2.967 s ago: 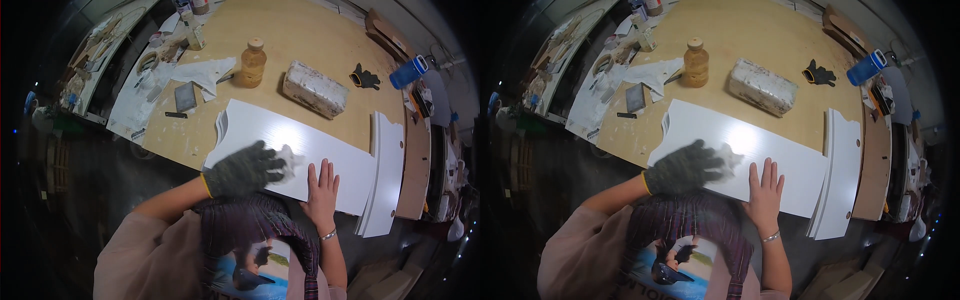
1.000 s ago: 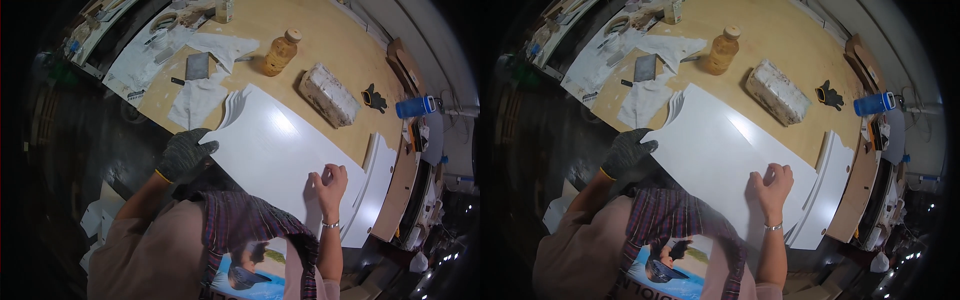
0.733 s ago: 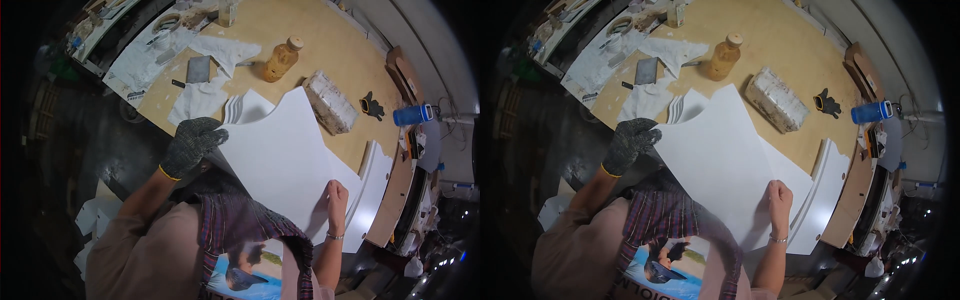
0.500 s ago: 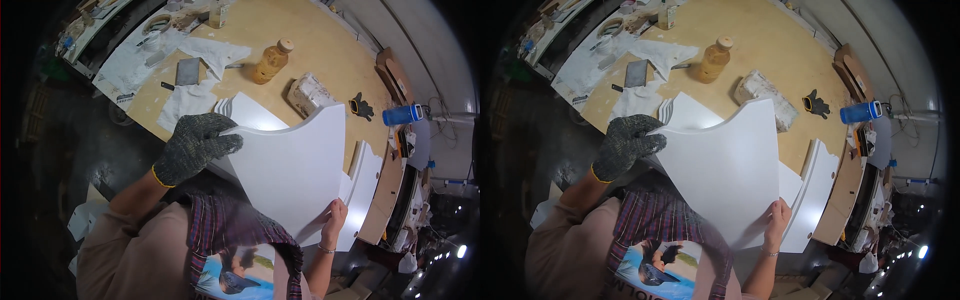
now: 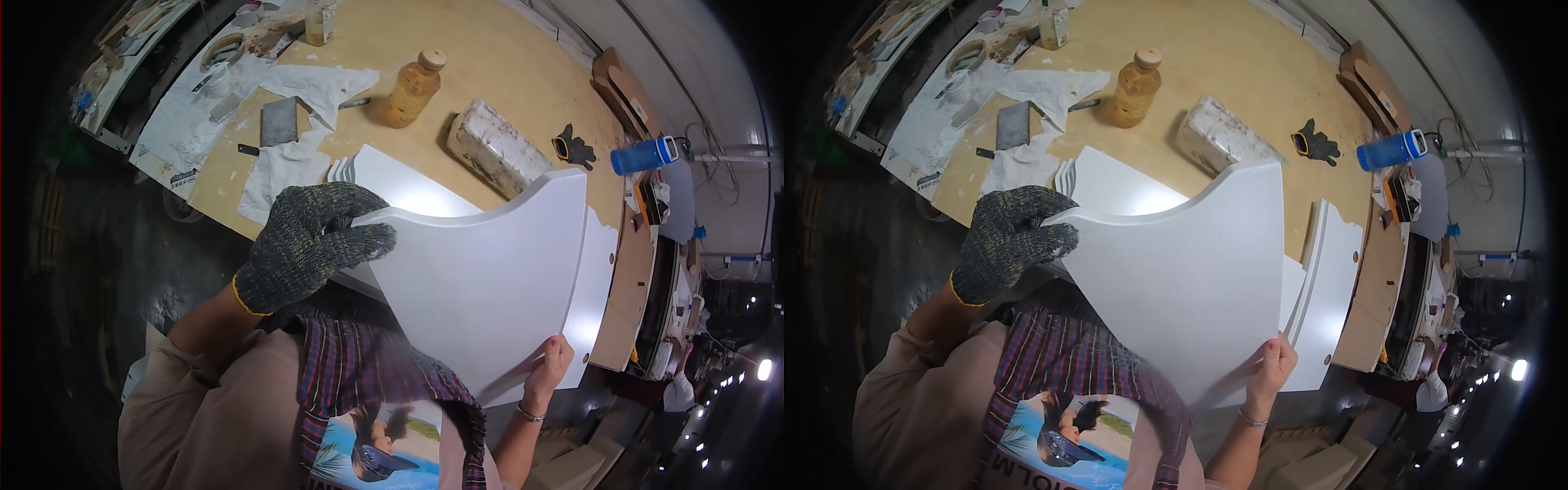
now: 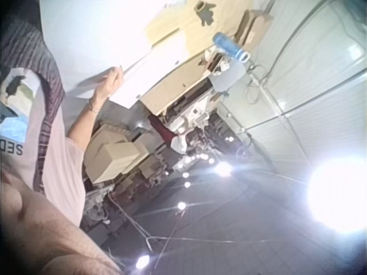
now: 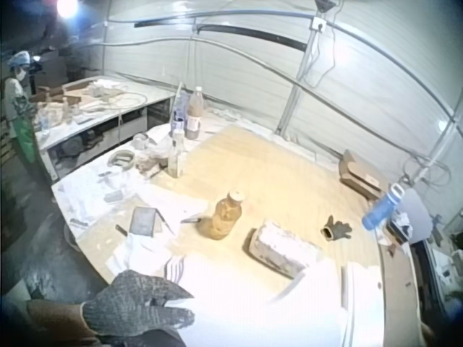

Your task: The person wipes white furniture panels with a cloth, applies liquid from a bottle to a cloth, and rubs the surfaces and edges. They use a small scraper on the edges and apply a white substance to the contoured edges of the pieces.

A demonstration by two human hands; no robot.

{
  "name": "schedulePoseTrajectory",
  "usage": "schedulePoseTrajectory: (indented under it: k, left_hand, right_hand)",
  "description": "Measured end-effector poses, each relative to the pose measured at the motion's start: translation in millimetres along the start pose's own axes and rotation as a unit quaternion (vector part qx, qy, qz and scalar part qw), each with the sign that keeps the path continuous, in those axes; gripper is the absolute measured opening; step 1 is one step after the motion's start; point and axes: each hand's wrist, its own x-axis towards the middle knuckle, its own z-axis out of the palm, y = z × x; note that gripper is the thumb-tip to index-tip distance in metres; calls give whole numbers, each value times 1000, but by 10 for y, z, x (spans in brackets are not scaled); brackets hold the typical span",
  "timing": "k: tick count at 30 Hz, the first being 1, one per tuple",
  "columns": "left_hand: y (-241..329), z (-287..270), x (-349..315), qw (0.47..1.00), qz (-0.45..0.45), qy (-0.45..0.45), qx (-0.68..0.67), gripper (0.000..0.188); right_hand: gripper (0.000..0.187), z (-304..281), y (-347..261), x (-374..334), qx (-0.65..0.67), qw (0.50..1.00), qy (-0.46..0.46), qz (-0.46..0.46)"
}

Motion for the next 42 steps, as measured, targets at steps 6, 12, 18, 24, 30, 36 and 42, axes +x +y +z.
schedulePoseTrajectory:
  k: [6, 12, 18, 24, 30, 36, 42]
  left_hand:
    - [69, -10, -9, 999, 37, -9, 33, 30]
    - [-18, 40, -67, 999, 26, 26, -19, 36]
    - [-72, 42, -118, 1000, 0, 13, -26, 27]
    - [-148, -6, -165, 997, 38, -44, -53, 37]
    - [-395, 124, -140, 958, 221, 104, 149, 27]
    - [-289, 86, 164, 919, -31, -64, -388, 41]
    - [81, 258, 676, 935, 338, 101, 23, 72]
  right_hand:
    - [51, -80, -60, -42, -13, 999, -24, 34]
    - [51, -66, -13, -40, -10, 1000, -3, 7]
    - [50, -72, -6, -45, -18, 1000, -10, 6]
    - [51, -81, 3, -30, -18, 999, -18, 23]
    - [56, -185, 76, 53, -26, 997, -20, 72]
    - [46, -23, 207, 240, 80, 978, 8, 194]
    - [37, 188, 10, 94, 409, 733, -304, 451]
